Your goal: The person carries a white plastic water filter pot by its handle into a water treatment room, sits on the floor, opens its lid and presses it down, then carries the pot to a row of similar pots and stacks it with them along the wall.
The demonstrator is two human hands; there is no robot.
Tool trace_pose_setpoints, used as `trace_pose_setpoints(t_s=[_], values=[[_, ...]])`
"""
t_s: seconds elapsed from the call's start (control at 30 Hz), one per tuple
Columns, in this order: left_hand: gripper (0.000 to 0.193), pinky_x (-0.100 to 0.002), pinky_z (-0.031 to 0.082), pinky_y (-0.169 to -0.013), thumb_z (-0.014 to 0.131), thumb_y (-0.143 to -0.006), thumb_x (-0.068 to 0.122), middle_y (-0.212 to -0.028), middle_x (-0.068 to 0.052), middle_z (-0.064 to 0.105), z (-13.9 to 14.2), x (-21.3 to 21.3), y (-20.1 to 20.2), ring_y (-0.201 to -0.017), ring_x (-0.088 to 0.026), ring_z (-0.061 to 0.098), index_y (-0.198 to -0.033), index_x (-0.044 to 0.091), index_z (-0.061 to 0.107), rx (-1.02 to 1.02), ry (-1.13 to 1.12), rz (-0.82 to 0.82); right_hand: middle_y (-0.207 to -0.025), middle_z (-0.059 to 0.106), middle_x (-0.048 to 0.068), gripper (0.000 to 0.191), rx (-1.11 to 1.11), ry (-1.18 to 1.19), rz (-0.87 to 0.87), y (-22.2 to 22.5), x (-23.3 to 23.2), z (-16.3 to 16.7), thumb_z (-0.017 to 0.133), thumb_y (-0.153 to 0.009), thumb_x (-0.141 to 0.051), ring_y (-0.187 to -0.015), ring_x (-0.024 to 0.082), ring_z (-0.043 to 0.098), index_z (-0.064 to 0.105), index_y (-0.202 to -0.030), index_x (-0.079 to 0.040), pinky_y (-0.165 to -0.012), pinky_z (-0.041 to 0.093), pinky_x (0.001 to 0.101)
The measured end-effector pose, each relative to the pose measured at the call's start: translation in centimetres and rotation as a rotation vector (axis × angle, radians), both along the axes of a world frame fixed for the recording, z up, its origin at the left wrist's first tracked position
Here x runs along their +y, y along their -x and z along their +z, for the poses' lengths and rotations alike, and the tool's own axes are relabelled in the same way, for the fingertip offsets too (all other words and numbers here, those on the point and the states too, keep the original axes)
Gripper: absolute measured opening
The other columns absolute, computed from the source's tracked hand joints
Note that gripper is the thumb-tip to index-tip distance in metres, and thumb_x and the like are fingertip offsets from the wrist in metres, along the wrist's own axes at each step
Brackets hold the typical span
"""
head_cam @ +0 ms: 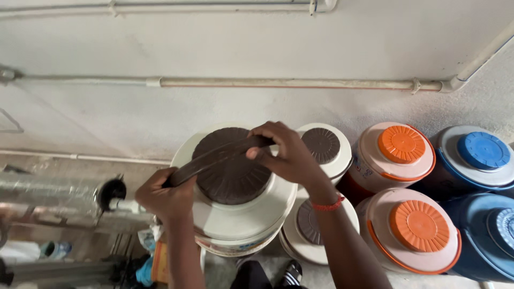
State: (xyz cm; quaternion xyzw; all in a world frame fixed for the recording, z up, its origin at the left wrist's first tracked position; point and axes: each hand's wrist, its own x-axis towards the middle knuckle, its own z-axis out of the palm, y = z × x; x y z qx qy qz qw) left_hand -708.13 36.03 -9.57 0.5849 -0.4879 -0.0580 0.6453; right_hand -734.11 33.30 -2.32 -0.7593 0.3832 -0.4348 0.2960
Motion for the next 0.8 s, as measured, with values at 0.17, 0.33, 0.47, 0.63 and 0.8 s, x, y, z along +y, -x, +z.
trace_pose_setpoints(t_s=[0.17,0.33,0.47,0.63,0.8], values=[[0.017,-0.025,0.036,-0.053,0.088,-0.067,0.007,-0.058,0.003,0.056,-3.7,-7.5,-2.0,-0.055,-0.006,0.048,-0.076,0.002,0.075,-0.074,-0.130,-0.104,-0.089,0.070,0.007,0.041,-0.054,-0.051,-0.090,-0.9,-7.0,-5.0,0.085,-0.082,-0.038,-0.083,0.018,0.066,0.073,-0.103,-0.004,-0.077,0.056,0.0347],[0.016,-0.027,0.035,-0.051,0.088,-0.063,0.001,-0.057,0.001,0.058,-9.7,-14.9,-2.7,-0.054,-0.009,0.047,-0.070,0.003,0.074,-0.041,-0.481,-0.227,-0.090,0.070,0.005,0.041,-0.097,-0.233,-0.147,-1.0,-12.6,-10.8,0.086,-0.078,-0.035,-0.081,0.016,0.072,0.072,-0.103,-0.006,-0.070,0.059,0.0323],[0.018,-0.030,0.042,-0.052,0.089,-0.065,0.004,-0.062,0.000,0.063,-16.2,-20.2,-1.9,-0.054,-0.011,0.052,-0.074,0.005,0.073,0.054,-0.676,-0.255,-0.079,0.072,0.004,0.037,0.118,-0.447,-0.265,-1.2,-17.6,-16.2,0.087,-0.076,-0.039,-0.073,0.020,0.071,0.077,-0.096,-0.009,-0.069,0.054,0.0364],[0.018,-0.033,0.046,-0.055,0.087,-0.066,0.004,-0.064,-0.001,0.066,-23.3,-26.5,-1.4,-0.055,-0.012,0.056,-0.079,0.008,0.076,0.059,-0.824,-0.308,-0.082,0.074,0.004,0.035,0.230,-0.406,-0.270,-1.3,-23.6,-23.2,0.087,-0.076,-0.043,-0.075,0.020,0.070,0.079,-0.091,-0.012,-0.075,0.051,0.0384],[0.043,-0.034,0.048,-0.065,0.097,-0.066,0.027,-0.078,-0.004,0.066,-27.1,-30.4,-1.0,-0.072,-0.016,0.059,-0.092,0.002,0.074,0.125,-0.943,-0.707,-0.085,0.074,0.002,0.030,0.214,-0.356,-0.271,0.2,-27.1,-29.6,0.089,-0.075,-0.034,-0.080,0.019,0.071,0.080,-0.095,-0.014,-0.075,0.053,0.0376]])
